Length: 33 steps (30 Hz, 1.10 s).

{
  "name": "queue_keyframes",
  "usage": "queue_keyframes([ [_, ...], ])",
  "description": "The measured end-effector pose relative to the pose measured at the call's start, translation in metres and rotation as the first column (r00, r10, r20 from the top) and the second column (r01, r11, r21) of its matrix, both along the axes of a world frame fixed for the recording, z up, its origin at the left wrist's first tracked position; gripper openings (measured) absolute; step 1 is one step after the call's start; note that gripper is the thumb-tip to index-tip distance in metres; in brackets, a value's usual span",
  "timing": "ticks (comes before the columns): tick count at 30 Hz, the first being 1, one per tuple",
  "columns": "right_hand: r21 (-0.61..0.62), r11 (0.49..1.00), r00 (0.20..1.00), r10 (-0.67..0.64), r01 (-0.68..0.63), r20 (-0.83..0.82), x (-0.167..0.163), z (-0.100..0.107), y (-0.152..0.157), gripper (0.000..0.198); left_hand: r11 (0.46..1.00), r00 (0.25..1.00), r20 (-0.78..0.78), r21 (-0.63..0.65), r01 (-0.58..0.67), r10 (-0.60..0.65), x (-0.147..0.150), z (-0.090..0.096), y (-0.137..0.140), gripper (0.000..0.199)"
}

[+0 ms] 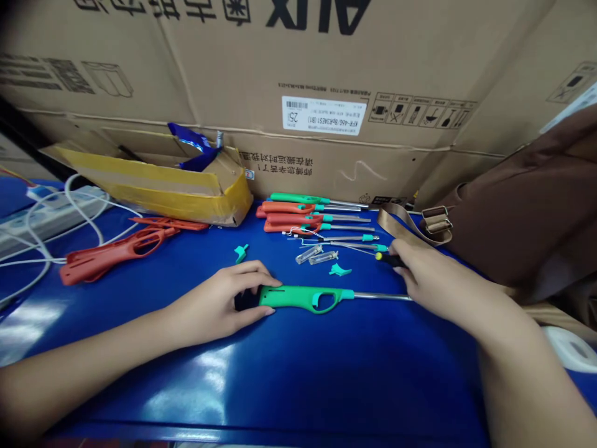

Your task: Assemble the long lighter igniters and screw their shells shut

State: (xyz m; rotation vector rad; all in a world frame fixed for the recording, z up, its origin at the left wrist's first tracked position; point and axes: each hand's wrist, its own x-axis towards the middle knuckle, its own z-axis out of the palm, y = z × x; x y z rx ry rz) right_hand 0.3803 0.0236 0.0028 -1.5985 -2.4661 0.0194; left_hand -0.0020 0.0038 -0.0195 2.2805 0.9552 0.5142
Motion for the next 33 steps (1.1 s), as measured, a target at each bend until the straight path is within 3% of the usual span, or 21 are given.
queue_keyframes([
  [4,0.107,0.990,0.980,0.113,-0.096,-0.161,-0.069,0.012,-0.011,0.026,1.000,1.000,0.006,0.027,0.004,-0.005,-0.001,-0.002,-0.002,0.034],
  [10,0.028,0.974,0.915,0.219,-0.223,-0.339,-0.135,-0.002,-0.014,0.024,0.999,0.999,0.035,0.045,0.015,-0.016,-0.001,-0.008,-0.004,0.033],
  [18,0.011,0.945,0.921,0.320,-0.326,-0.223,-0.195,-0.002,0.024,0.034,0.998,0.995,0.093,0.056,0.031,-0.037,0.000,-0.008,-0.005,0.028],
  [26,0.094,0.941,0.918,0.339,-0.326,-0.206,-0.225,-0.003,0.046,0.035,0.998,0.992,0.124,0.066,-0.018,0.010,-0.003,-0.013,-0.004,0.033],
  [33,0.067,0.922,0.909,0.386,-0.380,-0.158,-0.236,-0.003,0.057,0.034,0.996,0.995,0.104,0.085,-0.020,0.011,-0.002,-0.012,-0.005,0.032],
])
